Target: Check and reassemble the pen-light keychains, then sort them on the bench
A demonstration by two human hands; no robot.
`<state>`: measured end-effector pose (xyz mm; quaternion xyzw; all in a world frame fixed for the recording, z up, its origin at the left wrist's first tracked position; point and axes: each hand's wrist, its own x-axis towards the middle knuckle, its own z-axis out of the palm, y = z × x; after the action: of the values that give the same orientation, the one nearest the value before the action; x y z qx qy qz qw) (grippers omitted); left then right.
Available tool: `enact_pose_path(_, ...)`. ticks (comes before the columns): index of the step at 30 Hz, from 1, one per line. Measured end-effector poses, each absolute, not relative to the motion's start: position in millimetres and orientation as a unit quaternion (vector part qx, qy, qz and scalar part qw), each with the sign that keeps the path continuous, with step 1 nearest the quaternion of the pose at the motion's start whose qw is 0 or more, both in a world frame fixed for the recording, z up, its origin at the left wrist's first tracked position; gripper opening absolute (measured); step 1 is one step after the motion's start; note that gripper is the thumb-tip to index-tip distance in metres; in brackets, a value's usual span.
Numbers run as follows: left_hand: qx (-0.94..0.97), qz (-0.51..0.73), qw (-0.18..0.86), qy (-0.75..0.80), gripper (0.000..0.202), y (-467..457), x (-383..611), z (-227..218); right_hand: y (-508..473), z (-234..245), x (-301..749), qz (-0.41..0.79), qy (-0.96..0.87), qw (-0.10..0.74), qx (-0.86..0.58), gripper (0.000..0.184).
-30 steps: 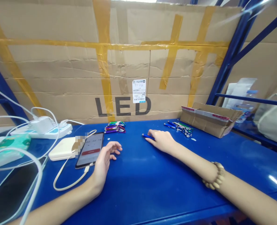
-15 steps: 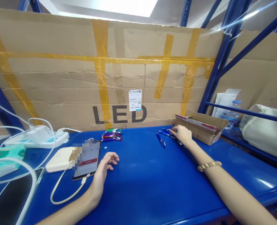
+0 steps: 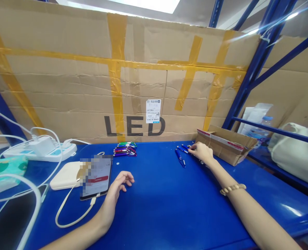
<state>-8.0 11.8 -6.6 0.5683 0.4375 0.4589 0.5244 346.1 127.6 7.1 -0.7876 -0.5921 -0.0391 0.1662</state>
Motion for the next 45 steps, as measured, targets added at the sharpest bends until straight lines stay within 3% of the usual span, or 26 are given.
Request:
enact_pose_path(6, 0.631, 0.418, 0.493, 0.43, 0.03, 12.6, -8.2, -4.5, 129.0, 5.6, 352.5, 0.006, -0.578, 0.222, -0.785, 0.017)
enact_pose_path(13, 0.71, 0.349, 0.47, 0.392, 0.022, 1.2, -0.2, 5.6, 127.8, 18.6, 352.4, 0.161, -0.525, 0.362, -0.753, 0.038)
enact_pose_path(17, 0.725, 0.335, 0.461, 0.386, 0.022, -2.3, 2.6, 8.1, 122.6, 23.4, 344.7, 0.238, -0.513, 0.431, -0.703, 0.034)
enact_pose_path(24, 0.733, 0.32, 0.45, 0.396, 0.022, -0.6, 4.1, 8.8, 111.9, 37.8, 338.4, 0.265, -0.505, 0.483, -0.664, 0.041)
enact_pose_path(28, 0.787, 0.279, 0.367, 0.411, 0.022, -2.5, 8.6, 14.3, 95.3, 50.7, 311.0, 0.277, -0.582, 0.469, -0.604, 0.041)
enact_pose_path(32, 0.818, 0.346, 0.201, 0.414, 0.046, 3.1, 16.9, 21.2, 61.2, 50.8, 253.5, 0.361, -0.745, 0.364, -0.426, 0.037)
enact_pose_path(34, 0.82, 0.349, 0.166, 0.423, 0.054, 8.6, 21.4, 23.5, 41.8, 45.4, 225.9, 0.414, -0.777, 0.317, -0.354, 0.034)
enact_pose_path(40, 0.8, 0.202, 0.409, 0.39, 0.04, 17.9, 26.6, 13.6, 22.1, 29.9, 201.6, 0.475, -0.752, 0.305, -0.34, 0.031)
enact_pose_path(45, 0.766, 0.275, 0.395, 0.427, 0.028, 15.0, 24.3, 6.0, 32.9, 25.5, 206.2, 0.543, -0.696, 0.328, -0.338, 0.036)
